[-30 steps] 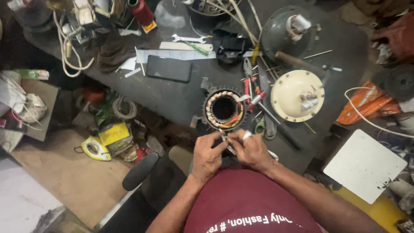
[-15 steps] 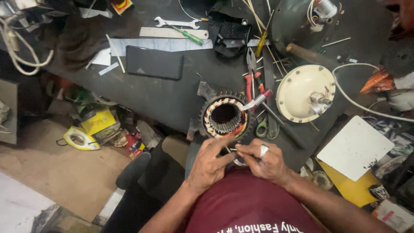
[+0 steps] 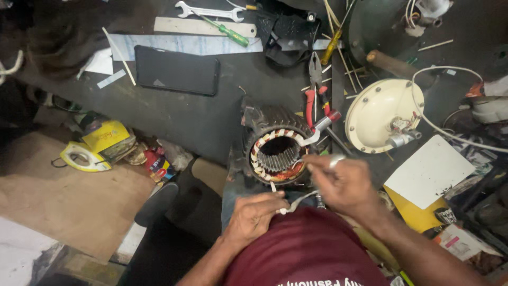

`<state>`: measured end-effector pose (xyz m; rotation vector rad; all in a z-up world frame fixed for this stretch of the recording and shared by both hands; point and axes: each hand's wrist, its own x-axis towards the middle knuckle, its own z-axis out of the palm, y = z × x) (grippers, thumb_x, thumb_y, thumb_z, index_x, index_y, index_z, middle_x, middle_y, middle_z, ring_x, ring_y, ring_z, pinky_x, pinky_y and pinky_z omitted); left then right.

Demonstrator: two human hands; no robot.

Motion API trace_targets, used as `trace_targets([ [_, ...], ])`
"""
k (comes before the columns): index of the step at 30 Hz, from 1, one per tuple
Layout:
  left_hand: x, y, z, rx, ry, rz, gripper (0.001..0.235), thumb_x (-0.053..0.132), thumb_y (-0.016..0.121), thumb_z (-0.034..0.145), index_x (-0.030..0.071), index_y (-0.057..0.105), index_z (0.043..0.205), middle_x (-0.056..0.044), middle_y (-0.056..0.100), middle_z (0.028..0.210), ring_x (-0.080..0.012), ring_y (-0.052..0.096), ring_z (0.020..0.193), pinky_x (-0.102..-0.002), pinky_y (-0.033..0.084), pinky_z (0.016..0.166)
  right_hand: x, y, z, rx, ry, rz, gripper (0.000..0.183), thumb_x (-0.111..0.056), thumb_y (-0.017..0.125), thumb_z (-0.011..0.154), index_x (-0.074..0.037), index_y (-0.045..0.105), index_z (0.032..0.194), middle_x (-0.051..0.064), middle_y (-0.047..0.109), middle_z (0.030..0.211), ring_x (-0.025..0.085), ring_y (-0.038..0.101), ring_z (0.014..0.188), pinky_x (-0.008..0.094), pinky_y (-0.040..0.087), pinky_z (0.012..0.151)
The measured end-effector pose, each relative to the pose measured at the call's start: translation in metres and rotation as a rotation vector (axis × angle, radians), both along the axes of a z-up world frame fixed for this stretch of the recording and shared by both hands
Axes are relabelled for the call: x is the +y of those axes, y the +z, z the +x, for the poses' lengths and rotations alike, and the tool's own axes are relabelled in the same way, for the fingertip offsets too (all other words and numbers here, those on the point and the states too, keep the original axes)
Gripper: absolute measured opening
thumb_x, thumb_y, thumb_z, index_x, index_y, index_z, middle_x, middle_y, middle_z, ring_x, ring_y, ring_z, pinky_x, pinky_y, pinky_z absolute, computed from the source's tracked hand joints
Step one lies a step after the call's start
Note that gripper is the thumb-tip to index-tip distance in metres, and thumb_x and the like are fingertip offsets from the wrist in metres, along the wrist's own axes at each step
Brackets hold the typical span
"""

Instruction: The person works on a disassembled motor stator, repeatedly inserting and adjusting white insulating strips into the winding slots. They use a screwdriver to push the strips into place and manipulate the wires with their hands. The task involves careful placement of insulation within the stator assembly.

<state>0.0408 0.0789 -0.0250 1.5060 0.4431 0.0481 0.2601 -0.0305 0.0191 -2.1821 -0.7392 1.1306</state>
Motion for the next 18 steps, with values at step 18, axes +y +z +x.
trace_targets([
  [18, 0.023, -0.012, 0.008, 0.109, -0.079, -0.247, 0.024, -0.008, 0.065, 0.086, 0.004, 0.078, 0.103, -0.014, 0.079, 0.103, -0.0277, 0.078, 0.103, -0.033, 0.062, 0.089, 0.013, -0.042, -0.02, -0.105, 0.127, 0.147, 0.025, -0.002, 0.073, 0.086, -0.007, 0.074, 0.11, 0.01, 0.068, 0.075, 0.023, 0.066, 0.06, 0.035, 0.051, 0.054],
])
